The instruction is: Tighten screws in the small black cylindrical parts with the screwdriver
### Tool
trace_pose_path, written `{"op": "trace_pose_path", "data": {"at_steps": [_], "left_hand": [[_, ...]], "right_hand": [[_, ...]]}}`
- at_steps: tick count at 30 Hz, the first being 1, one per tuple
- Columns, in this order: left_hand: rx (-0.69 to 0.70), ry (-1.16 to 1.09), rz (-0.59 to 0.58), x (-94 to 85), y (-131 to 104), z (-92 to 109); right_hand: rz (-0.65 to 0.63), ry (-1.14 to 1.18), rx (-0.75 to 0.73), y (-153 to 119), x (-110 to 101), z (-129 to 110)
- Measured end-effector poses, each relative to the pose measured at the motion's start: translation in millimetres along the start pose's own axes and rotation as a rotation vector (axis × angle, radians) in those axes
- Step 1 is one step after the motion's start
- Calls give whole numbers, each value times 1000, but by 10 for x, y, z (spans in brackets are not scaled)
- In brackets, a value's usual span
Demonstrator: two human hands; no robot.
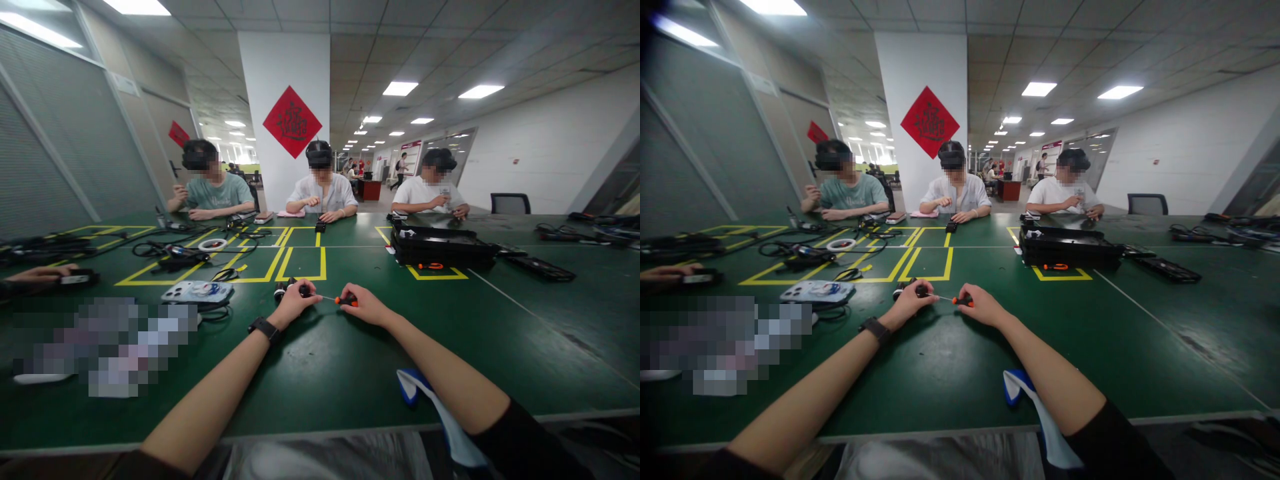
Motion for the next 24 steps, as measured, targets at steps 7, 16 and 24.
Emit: {"op": "trace_pose_path", "data": {"at_steps": [7,16,24], "left_hand": [[-40,21,13,-15,-11,-8],[-62,2,17,-25,-5,-35],[-39,11,24,-21,6,-82]], "right_hand": [[-2,-32,-22,15,5,-28],[7,-67,-55,21,-9,-57],[9,-22,-1,-11,-17,-38]]}}
Point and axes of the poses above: each hand's wrist, its own y-axis towards the middle knuckle, its own x-axis out of the palm, z = x × y, the point moved 10 cm from there along y, towards the middle knuckle, and after that the axes turned 1 degree about y, right-handed, at the moved point
